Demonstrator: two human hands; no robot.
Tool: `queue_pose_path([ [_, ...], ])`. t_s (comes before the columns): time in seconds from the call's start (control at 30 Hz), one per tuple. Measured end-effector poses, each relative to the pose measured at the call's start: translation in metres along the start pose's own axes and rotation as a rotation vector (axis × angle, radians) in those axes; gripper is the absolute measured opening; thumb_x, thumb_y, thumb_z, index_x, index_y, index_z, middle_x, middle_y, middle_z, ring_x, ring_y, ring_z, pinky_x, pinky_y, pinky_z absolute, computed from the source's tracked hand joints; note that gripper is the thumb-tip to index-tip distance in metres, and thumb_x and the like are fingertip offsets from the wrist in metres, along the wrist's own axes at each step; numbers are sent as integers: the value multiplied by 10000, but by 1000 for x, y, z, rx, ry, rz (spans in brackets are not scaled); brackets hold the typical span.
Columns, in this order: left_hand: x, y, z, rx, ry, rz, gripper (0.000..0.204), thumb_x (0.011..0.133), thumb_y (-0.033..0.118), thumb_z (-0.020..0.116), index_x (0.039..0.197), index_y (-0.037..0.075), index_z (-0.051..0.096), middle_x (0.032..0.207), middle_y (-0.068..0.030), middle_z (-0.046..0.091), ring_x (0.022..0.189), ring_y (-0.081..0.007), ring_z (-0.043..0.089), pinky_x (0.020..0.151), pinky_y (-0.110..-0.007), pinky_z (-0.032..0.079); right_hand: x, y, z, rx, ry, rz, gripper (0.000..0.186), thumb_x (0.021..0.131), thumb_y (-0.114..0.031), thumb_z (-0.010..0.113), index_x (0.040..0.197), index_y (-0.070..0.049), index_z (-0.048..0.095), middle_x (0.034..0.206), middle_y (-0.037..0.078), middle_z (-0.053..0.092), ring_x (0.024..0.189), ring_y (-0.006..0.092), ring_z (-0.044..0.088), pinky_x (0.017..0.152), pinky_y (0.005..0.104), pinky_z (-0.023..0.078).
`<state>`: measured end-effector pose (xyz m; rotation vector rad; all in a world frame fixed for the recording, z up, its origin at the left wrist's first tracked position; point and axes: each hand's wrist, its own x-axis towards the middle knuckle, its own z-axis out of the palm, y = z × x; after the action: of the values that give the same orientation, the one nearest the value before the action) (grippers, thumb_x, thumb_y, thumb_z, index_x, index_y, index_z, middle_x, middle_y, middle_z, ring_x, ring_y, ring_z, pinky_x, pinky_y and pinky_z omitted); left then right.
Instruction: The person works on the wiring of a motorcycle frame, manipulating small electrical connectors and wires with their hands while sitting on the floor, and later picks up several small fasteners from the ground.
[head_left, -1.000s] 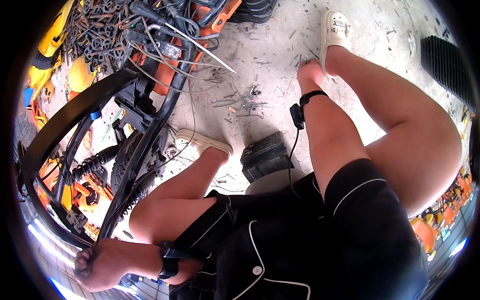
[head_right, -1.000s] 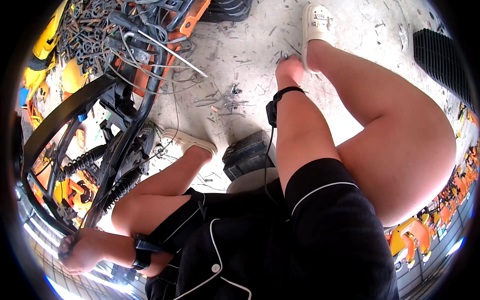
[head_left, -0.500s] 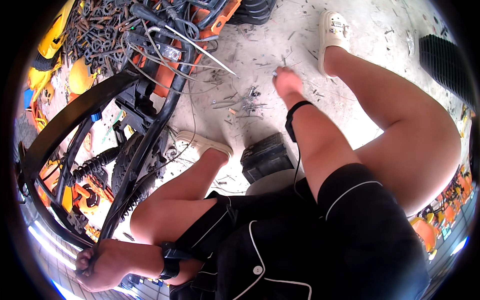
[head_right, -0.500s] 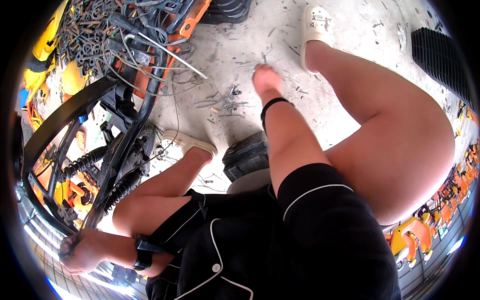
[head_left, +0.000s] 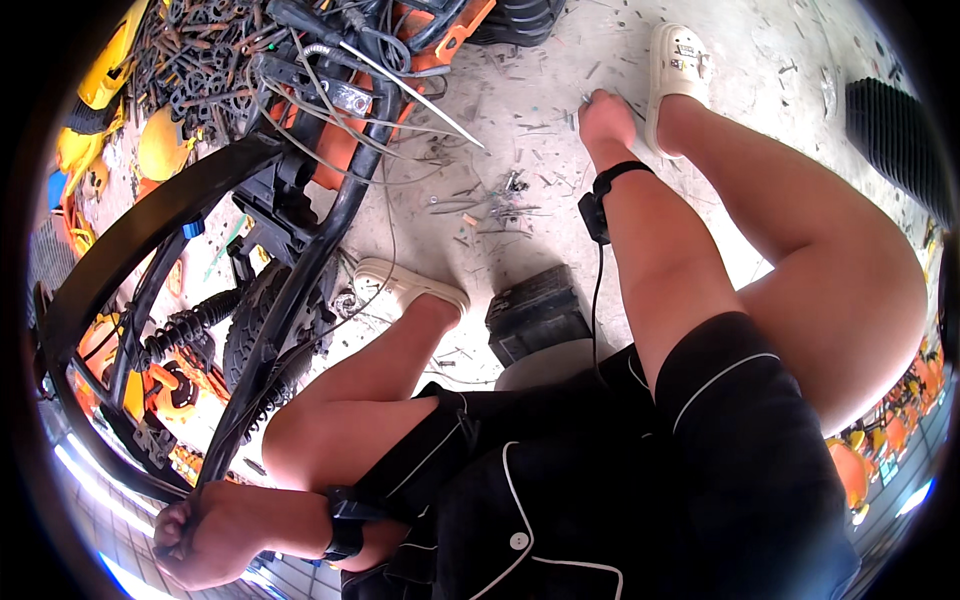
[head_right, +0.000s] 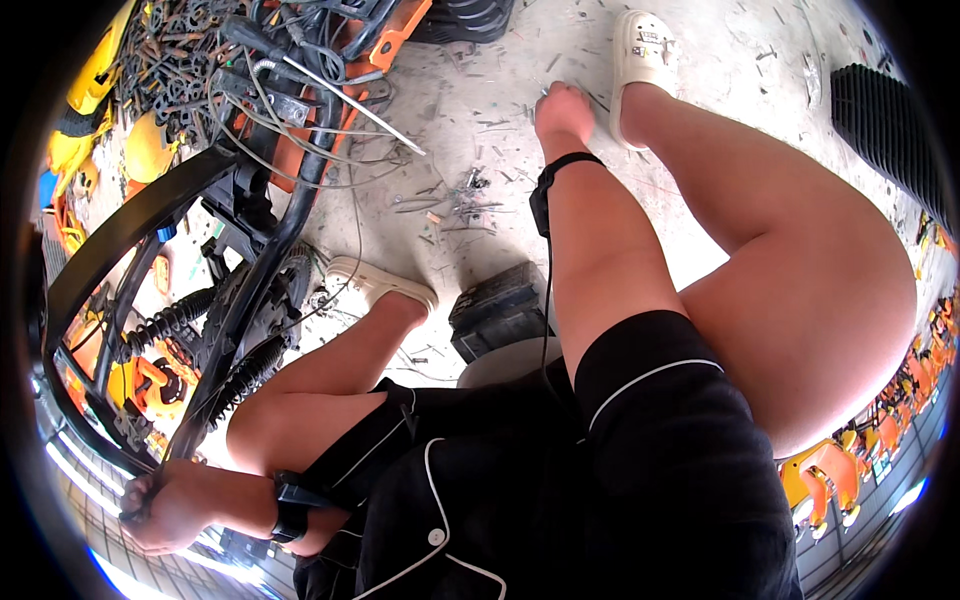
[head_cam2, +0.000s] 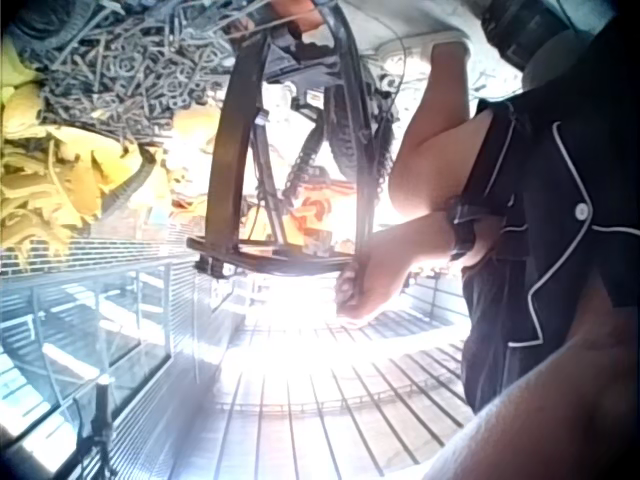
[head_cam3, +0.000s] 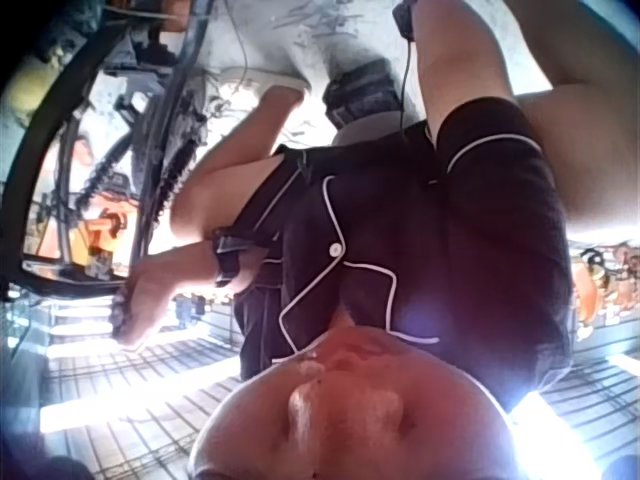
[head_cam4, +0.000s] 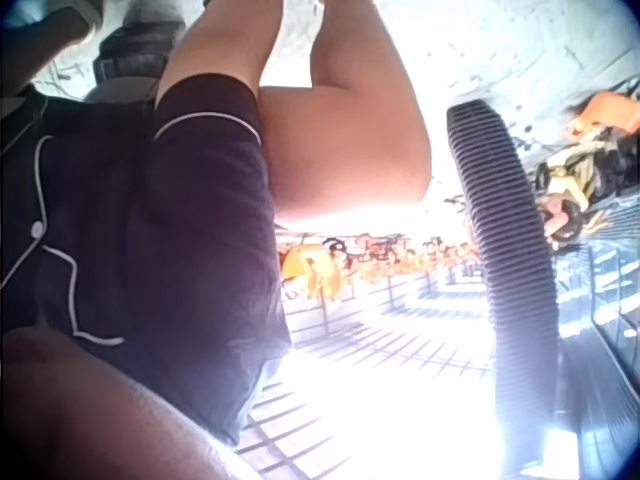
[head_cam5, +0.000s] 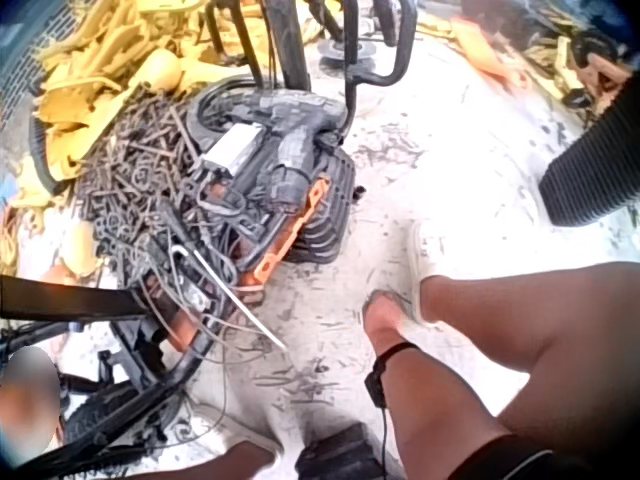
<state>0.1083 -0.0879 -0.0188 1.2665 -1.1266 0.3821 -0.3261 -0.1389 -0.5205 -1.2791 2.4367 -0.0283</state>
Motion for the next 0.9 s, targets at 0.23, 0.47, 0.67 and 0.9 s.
queue_pose_path([
  [0.23,3,1,4,41,166,86,70,849,108,578,785,96,550,661,27,523,561,-101,557,508,-257,440,-66,-19,18,2,-197,-242,264,902,-266,607,1092,-82,599,1151,147,626,1096,342,613,892,475,526],
  [0.47,8,-4,1,-135,189,39,95,782,86,630,839,84,554,624,-6,522,525,-143,551,491,-281,423,-98,-24,18,90,-364,-502,230,864,-262,646,1019,-93,625,1099,134,625,1067,330,618,888,451,532],
  [0.67,3,-2,3,-125,164,75,70,808,100,606,849,68,559,622,-4,520,532,-138,553,494,-272,425,-35,-44,-2,130,-123,-247,225,902,-258,616,1048,-87,625,1145,124,623,1095,325,609,904,448,533],
  [0.9,6,5,3,-166,107,-15,60,822,106,580,848,56,559,614,4,517,539,-125,560,491,-263,421,-33,-66,9,21,-216,-220,235,919,-145,532,1128,-109,632,1222,102,616,1152,301,599,917,429,537],
])
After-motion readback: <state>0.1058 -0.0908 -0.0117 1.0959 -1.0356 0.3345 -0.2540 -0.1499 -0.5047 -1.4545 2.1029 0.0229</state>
